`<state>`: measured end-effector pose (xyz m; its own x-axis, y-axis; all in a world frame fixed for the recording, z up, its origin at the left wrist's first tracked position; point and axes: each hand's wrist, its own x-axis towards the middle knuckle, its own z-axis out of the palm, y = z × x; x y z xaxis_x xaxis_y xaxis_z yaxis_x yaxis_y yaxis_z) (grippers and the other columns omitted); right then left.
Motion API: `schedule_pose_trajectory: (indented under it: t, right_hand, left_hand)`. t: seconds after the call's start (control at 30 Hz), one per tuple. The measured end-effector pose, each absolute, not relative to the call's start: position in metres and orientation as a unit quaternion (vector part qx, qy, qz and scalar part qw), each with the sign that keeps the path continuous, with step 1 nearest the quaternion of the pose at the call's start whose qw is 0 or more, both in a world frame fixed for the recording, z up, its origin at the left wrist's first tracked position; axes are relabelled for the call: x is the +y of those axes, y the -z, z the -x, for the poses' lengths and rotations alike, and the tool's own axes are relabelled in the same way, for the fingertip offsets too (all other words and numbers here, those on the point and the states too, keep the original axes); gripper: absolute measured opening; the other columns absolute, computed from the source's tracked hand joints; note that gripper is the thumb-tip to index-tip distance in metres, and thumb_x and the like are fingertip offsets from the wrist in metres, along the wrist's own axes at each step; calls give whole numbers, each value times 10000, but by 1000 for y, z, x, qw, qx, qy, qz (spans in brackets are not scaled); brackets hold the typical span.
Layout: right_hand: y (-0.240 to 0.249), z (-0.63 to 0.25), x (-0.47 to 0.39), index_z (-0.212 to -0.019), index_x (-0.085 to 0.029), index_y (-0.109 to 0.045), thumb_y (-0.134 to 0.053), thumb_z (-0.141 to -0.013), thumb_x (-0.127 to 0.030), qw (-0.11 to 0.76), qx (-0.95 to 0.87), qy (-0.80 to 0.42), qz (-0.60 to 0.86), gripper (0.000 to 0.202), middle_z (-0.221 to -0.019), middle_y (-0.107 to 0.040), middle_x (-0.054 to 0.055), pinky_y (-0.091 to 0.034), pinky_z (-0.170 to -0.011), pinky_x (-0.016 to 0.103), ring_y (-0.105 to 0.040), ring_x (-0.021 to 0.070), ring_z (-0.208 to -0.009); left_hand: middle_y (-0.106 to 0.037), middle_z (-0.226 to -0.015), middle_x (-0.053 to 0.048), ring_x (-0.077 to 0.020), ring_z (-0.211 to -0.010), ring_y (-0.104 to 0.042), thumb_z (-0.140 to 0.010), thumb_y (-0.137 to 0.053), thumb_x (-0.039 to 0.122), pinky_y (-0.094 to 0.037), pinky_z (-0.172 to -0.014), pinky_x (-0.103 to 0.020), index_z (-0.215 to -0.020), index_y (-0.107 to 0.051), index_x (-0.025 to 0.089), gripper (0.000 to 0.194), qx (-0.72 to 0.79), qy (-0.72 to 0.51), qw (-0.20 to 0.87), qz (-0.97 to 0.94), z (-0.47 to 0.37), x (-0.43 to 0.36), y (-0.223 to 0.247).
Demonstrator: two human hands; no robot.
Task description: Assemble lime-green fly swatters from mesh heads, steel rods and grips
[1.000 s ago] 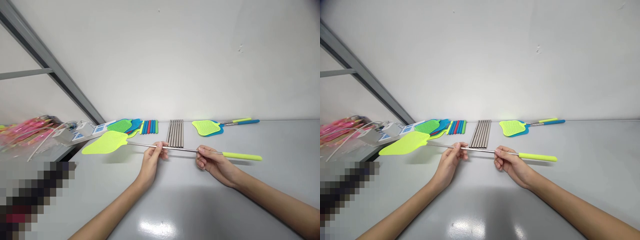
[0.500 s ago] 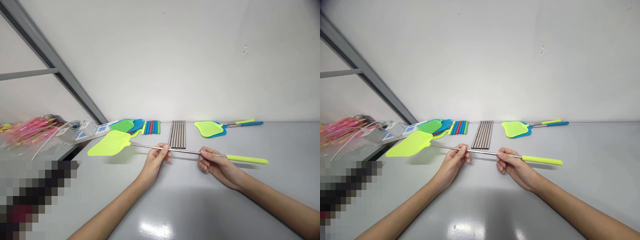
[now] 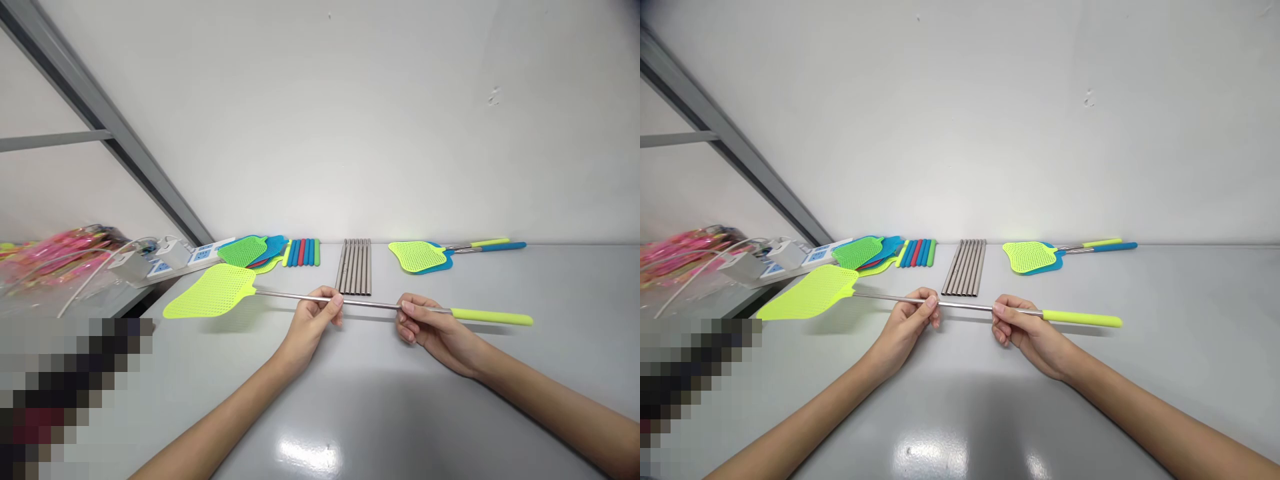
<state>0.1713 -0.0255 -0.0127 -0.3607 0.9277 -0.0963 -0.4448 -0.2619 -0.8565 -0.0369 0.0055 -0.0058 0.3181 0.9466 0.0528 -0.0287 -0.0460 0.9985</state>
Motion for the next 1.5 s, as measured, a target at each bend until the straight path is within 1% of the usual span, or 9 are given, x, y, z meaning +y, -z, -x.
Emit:
schedule_pose_trajectory:
  t: [0.23,0.4,0.7,0.9,1.03,1.13,1.3,1.5]
  right_hand:
    - [12,-171,-26,-619,-174,-500,-589,-741,-337,465,-389,-724,328,222,-549,-369,-29,-258,-520,249,-375,110,-526]
    - [12,-171,-26,-616,-175,-492,-591,-741,-334,464,-391,-724,328,225,-547,-371,-30,-257,-518,248,-378,110,-526]
    - [10,-170,-26,-626,-158,-537,-581,-753,-326,447,-420,-719,328,215,-524,-364,-39,-249,-508,239,-387,96,-520]
    - [10,-169,-26,-640,-146,-568,-570,-761,-317,428,-456,-710,324,209,-534,-399,-27,-281,-518,245,-395,98,-521]
    - [12,-170,-25,-627,-141,-558,-568,-767,-302,426,-459,-707,327,214,-566,-439,-12,-293,-525,241,-400,94,-530]
    - [13,-170,-26,-592,-140,-531,-568,-769,-292,427,-454,-711,325,235,-548,-424,-18,-291,-523,237,-402,93,-527]
    - [13,-170,-25,-558,-143,-496,-561,-774,-273,435,-442,-717,319,260,-538,-408,-22,-272,-514,237,-399,94,-521]
    - [13,-172,-24,-536,-146,-485,-540,-785,-252,452,-405,-731,311,276,-530,-412,-19,-254,-523,250,-407,103,-524]
  left_hand:
    - [-453,-591,33,-85,-543,-438,-751,-539,366,-353,-561,-209,-750,-484,170,203,393,-436,573,-572,36,5,6]
    - [-455,-586,37,-82,-533,-435,-732,-561,369,-348,-550,-204,-730,-490,174,208,389,-435,578,-570,36,6,6]
    - [-459,-564,36,-89,-538,-428,-733,-561,349,-341,-558,-211,-690,-494,170,196,388,-427,561,-594,35,4,6]
    - [-477,-553,23,-104,-558,-447,-785,-483,357,-347,-584,-228,-640,-503,164,242,379,-373,534,-657,30,-1,4]
    - [-418,-485,26,-95,-510,-410,-806,-435,380,-318,-545,-225,-505,-433,159,373,375,-330,537,-680,29,-2,4]
    - [-375,-424,31,-88,-461,-371,-809,-416,405,-290,-513,-230,-440,-388,161,444,381,-302,549,-680,30,0,5]
    - [-348,-396,42,-84,-428,-341,-781,-467,410,-249,-485,-241,-424,-398,165,439,383,-323,562,-658,31,3,8]
    - [-271,-368,52,-86,-420,-301,-776,-489,388,-206,-489,-259,-390,-337,175,466,378,-354,586,-623,33,4,8]
